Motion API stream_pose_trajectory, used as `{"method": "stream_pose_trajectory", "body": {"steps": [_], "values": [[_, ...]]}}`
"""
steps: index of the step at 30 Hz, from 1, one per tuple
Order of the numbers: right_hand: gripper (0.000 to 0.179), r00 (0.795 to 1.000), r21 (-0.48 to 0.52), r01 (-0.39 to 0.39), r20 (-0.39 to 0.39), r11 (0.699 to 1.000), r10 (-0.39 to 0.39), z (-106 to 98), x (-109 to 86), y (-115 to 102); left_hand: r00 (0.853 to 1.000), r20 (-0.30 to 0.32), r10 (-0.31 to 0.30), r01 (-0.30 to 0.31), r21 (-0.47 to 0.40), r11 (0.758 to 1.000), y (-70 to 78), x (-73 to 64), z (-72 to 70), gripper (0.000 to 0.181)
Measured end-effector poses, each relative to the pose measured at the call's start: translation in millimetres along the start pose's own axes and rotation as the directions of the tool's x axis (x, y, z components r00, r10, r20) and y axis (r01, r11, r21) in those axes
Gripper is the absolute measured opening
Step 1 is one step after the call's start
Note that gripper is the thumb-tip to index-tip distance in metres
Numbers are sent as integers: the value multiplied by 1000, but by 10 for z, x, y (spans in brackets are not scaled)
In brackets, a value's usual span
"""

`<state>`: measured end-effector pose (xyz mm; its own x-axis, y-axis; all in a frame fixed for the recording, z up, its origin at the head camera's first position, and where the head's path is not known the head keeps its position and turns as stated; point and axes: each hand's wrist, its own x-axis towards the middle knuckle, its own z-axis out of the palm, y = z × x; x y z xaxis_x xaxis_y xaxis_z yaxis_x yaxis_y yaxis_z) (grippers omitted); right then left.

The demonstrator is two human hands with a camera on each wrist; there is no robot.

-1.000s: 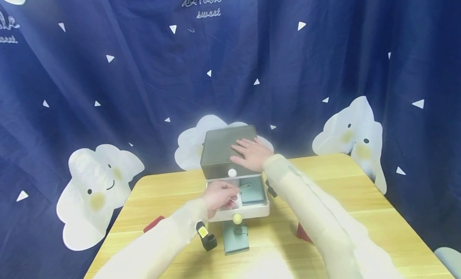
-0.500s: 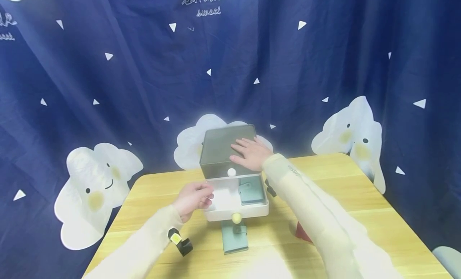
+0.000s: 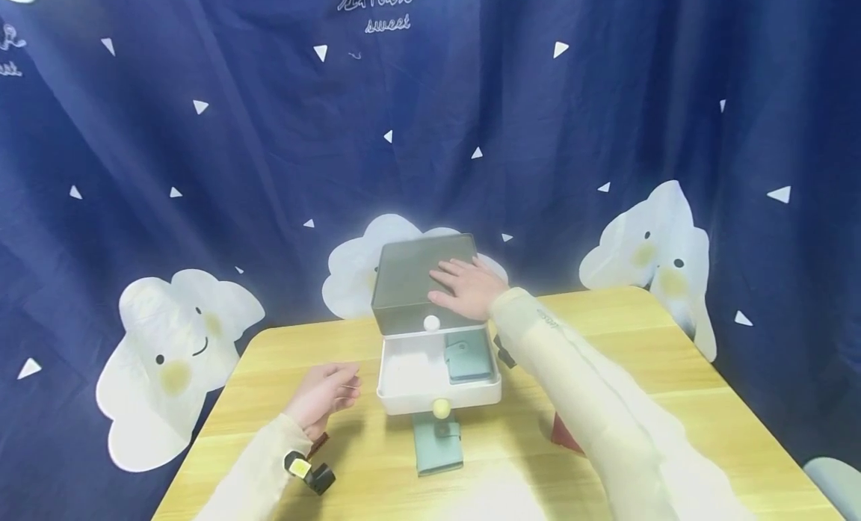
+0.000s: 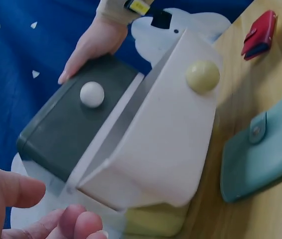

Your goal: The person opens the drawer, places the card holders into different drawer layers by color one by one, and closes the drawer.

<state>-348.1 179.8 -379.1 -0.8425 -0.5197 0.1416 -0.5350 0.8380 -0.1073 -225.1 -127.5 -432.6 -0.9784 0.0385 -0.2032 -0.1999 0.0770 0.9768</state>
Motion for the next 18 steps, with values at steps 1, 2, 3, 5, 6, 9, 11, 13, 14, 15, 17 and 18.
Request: {"method": "stream_pose_trajectory", "body": {"steps": [1, 2, 3, 5, 6, 9, 11, 13, 14, 15, 17, 18], "values": [[78, 1000, 3, 0, 3, 1000, 0, -2, -2, -5, 1000, -5, -1, 1, -4, 1000, -29, -6, -12, 31], [77, 1000, 4, -3, 6, 1000, 3, -5, -5, -10, 1000, -4, 0, 0, -7, 1000, -59, -16, -19, 32], [77, 1000, 10, -4, 6, 1000, 4, -11, -9, -15, 1000, -2, 2, -2, -11, 1000, -95, -22, -24, 34], [75, 1000, 13, -9, 8, 1000, 9, -23, -16, -22, 1000, 6, 1, -1, -15, 1000, -165, -38, -18, 35], [74, 1000, 14, -12, 7, 1000, 11, -28, -20, -26, 1000, 8, 0, 0, -9, 1000, -204, -43, -11, 36], [74, 1000, 5, -16, 7, 1000, 16, -31, -24, -30, 1000, 18, 2, -2, 18, 1000, -329, -52, 11, 38], [74, 1000, -1, -14, 7, 1000, 14, -28, -22, -31, 999, 35, 10, -12, 48, 999, -421, -50, 29, 40], [74, 1000, -1, -12, 7, 1000, 12, -25, -21, -33, 998, 61, 21, -26, 93, 995, -495, -56, 48, 42], [74, 1000, 1, -11, 7, 1000, 11, -24, -20, -34, 997, 76, 22, -31, 111, 993, -526, -61, 62, 45], [74, 1000, 3, -12, 7, 1000, 12, -24, -19, -35, 995, 92, 24, -36, 124, 992, -557, -63, 78, 46], [73, 1000, 5, -13, 4, 1000, 13, -24, -18, -37, 993, 116, 29, -47, 159, 986, -601, -73, 121, 47], [73, 1000, 6, -14, 3, 1000, 13, -23, -17, -39, 991, 128, 34, -56, 172, 983, -623, -75, 144, 47]]}}
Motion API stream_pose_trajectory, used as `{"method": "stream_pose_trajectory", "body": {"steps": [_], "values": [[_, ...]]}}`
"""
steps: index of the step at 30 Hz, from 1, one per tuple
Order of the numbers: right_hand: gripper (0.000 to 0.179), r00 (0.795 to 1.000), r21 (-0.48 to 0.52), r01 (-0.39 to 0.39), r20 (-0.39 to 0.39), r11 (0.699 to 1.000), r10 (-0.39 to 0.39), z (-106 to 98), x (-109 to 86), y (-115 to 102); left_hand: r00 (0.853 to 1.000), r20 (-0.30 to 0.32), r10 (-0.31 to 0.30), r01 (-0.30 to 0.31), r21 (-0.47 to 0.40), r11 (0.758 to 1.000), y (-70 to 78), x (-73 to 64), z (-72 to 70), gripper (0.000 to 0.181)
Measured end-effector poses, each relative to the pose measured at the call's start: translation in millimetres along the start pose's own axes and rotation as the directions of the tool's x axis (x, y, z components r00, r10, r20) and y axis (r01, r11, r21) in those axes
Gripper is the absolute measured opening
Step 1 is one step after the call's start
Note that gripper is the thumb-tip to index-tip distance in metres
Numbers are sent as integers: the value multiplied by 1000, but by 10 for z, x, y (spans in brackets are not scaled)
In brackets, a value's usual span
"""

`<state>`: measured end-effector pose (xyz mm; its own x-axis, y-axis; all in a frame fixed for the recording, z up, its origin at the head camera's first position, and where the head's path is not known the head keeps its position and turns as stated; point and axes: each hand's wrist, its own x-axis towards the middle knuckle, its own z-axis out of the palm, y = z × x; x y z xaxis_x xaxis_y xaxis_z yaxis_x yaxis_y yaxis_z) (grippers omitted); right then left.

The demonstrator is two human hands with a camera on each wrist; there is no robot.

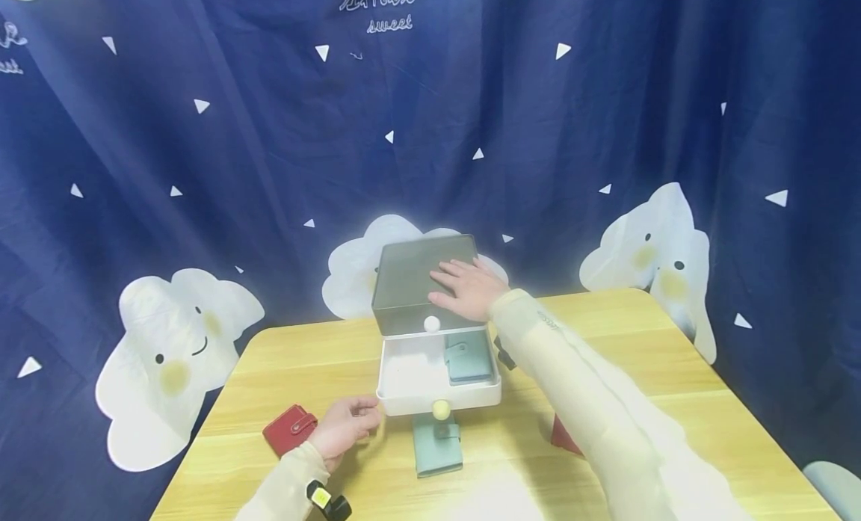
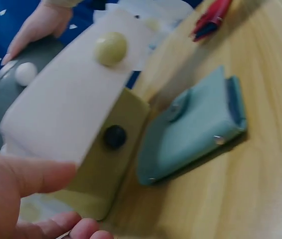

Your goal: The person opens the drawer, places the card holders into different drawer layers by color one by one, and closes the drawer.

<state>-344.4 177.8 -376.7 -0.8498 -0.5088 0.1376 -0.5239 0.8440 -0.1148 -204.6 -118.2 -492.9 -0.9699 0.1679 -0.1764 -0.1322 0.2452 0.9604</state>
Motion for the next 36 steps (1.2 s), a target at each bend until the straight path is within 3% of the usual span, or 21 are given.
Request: {"method": "stream_pose_trajectory", "body": {"steps": [7, 11, 13, 16, 20, 22, 26, 29, 36], "values": [[73, 1000, 4, 1, 9, 1000, -1, -9, -7, -19, 998, 51, 42, -47, 116, 992, -147, 39, 164, 39], [71, 1000, 8, -6, 10, 1000, 6, -39, -22, -29, 998, 48, 39, -46, 158, 986, -170, 44, 253, 42], [70, 1000, 11, -8, 7, 1000, 8, -50, -27, -29, 998, 24, 56, -60, 221, 973, -175, 35, 302, 47], [71, 1000, 8, -4, 3, 1000, 4, -36, -22, -22, 995, -1, 97, -91, 343, 935, -210, 25, 374, 61], [74, 1000, 6, 1, -4, 1000, -1, -2, -10, -4, 985, 30, 169, -161, 507, 847, -278, 25, 462, 83], [75, 1000, 5, 2, -10, 1000, -2, 5, -9, 2, 976, 61, 208, -205, 578, 790, -311, 23, 502, 90], [75, 1000, 9, 3, -15, 1000, -3, -2, -14, 1, 960, 101, 263, -263, 654, 710, -353, 9, 572, 98], [73, 1000, 10, 0, -11, 1000, 0, -8, -17, -6, 953, 116, 279, -282, 670, 687, -364, 6, 610, 99], [72, 1000, 14, -6, 6, 1000, 6, -16, -22, -21, 949, 135, 285, -297, 686, 665, -364, 3, 629, 99]]}}
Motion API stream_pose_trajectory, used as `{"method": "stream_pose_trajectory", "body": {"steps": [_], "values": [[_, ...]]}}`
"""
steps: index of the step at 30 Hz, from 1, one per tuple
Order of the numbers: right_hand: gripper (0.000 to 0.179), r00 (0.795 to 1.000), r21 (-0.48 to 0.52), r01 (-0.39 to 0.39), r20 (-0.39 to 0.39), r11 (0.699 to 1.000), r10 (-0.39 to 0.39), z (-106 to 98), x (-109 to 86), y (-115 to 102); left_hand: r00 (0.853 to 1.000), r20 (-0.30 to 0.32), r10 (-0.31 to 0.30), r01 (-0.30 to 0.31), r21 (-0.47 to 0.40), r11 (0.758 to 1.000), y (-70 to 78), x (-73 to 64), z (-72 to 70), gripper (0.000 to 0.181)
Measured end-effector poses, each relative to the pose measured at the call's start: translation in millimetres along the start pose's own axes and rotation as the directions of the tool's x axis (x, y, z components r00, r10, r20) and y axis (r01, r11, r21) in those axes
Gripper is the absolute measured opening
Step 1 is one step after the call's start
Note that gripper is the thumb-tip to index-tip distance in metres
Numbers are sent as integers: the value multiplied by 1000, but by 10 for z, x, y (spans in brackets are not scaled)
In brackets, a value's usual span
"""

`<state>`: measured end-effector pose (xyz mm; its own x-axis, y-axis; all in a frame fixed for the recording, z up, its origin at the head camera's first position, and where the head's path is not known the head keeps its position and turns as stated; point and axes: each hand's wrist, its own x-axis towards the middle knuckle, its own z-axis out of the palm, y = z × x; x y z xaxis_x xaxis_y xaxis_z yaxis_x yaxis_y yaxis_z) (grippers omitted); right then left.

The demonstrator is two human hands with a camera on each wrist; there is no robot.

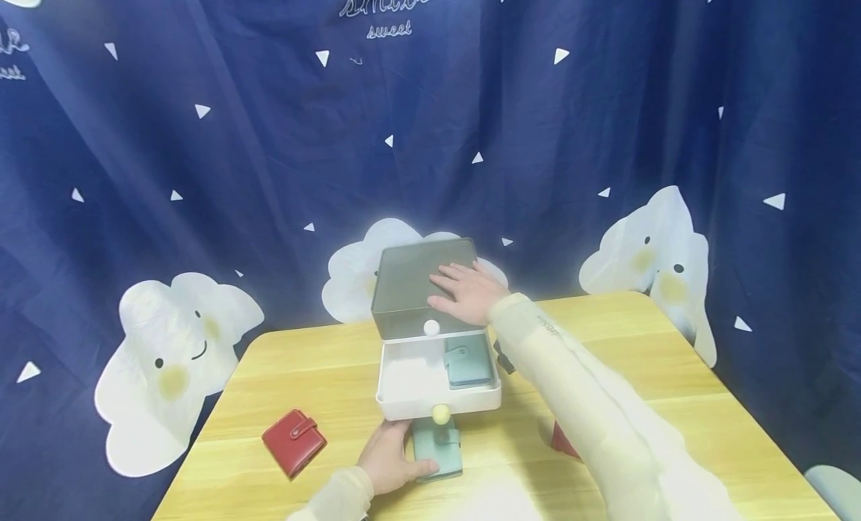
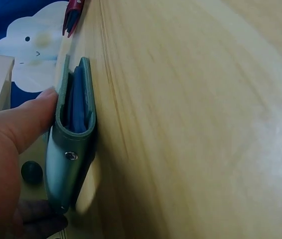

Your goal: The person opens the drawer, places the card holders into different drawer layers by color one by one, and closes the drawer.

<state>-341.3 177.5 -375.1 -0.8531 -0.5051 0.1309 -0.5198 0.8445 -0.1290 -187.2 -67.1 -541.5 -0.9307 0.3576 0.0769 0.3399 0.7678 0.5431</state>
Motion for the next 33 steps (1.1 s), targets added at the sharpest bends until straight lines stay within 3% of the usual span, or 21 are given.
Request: {"method": "stream_pose_trajectory", "body": {"steps": [12, 22, 33], "values": [[71, 1000, -10, -1, -15, 1000, 1, 0, -2, 5, 986, 122, 118, -129, 89, 988, -18, -91, -157, 101], [71, 1000, -14, -1, -15, 1000, 1, -3, -9, -7, 961, 240, 136, -169, 121, 978, 11, -134, -328, 95], [71, 1000, -3, 4, -14, 1000, -4, 3, -6, -14, 936, 298, 186, -237, 145, 961, -31, -178, -418, 99]]}}
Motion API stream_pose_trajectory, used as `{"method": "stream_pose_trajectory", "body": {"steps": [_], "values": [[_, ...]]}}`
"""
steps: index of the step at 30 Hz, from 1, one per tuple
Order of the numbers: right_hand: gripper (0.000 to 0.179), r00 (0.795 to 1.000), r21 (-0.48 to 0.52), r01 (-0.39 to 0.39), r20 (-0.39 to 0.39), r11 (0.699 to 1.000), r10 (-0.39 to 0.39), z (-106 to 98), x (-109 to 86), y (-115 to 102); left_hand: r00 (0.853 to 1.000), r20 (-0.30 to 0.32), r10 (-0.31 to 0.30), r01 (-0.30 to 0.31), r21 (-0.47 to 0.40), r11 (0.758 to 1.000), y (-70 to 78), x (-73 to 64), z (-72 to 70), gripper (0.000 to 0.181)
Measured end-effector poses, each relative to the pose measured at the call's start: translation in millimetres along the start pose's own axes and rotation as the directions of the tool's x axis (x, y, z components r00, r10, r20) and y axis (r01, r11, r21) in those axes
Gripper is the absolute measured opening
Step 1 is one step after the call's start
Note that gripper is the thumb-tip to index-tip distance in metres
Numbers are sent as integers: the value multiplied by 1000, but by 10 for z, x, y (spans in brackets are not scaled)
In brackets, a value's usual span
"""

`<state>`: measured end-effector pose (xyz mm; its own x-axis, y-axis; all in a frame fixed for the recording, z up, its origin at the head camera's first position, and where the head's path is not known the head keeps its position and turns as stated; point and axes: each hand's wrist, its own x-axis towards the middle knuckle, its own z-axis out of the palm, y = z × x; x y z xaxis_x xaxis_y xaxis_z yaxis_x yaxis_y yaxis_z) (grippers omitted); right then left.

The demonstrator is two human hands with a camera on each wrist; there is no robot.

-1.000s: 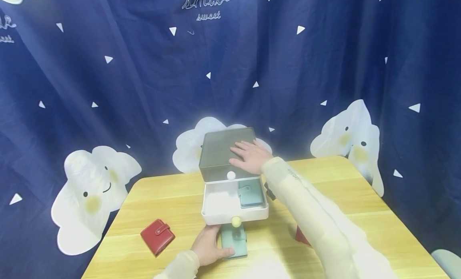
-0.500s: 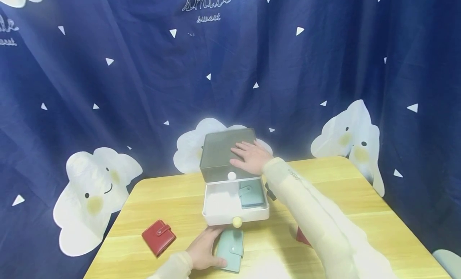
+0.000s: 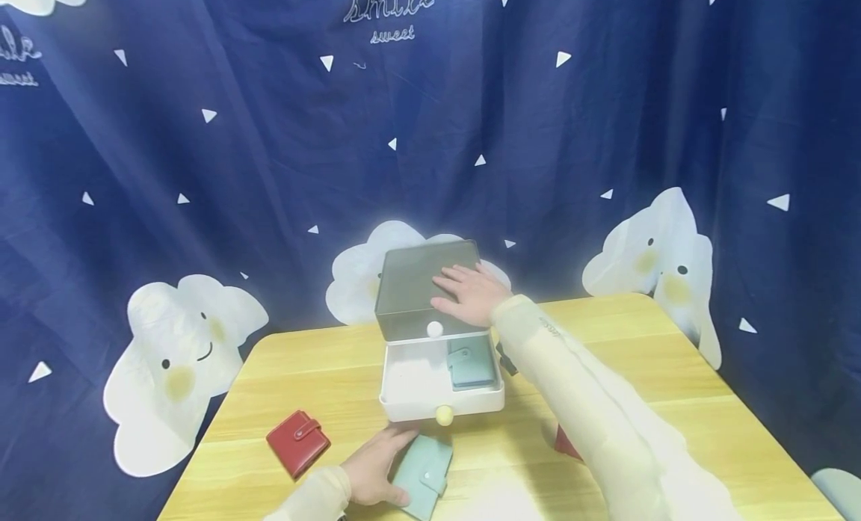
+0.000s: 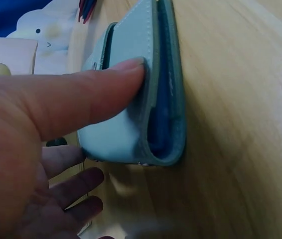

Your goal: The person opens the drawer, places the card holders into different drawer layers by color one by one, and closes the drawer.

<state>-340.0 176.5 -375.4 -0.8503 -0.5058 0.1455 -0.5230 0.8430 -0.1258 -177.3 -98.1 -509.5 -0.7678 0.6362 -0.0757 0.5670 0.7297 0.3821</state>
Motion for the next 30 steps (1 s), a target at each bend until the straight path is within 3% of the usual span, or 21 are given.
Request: {"method": "stream_pose_trajectory", "body": {"steps": [7, 10, 13, 18, 22, 30], "values": [[73, 1000, 4, 5, -13, 1000, -5, 44, 7, 20, 1000, -23, 10, -11, -13, 1000, -16, -24, 17, 98], [74, 1000, 3, 5, -13, 1000, -5, 55, 8, 19, 999, -20, -29, 28, -40, 999, -15, -37, 16, 97], [71, 1000, 6, 0, -8, 1000, 0, 41, 3, 8, 994, -20, -109, 107, -86, 991, -11, -46, 19, 92], [70, 1000, 9, -10, 0, 1000, 10, 15, -3, 0, 972, -95, -214, 201, -129, 971, 29, -47, -5, 78], [71, 1000, 7, -9, -9, 1000, 9, 16, 2, 3, 958, -116, -262, 241, -167, 956, 65, -29, -8, 70], [72, 1000, 6, -10, -13, 1000, 10, 25, 9, 13, 949, -107, -297, 273, -192, 943, 149, 19, 17, 67]]}}
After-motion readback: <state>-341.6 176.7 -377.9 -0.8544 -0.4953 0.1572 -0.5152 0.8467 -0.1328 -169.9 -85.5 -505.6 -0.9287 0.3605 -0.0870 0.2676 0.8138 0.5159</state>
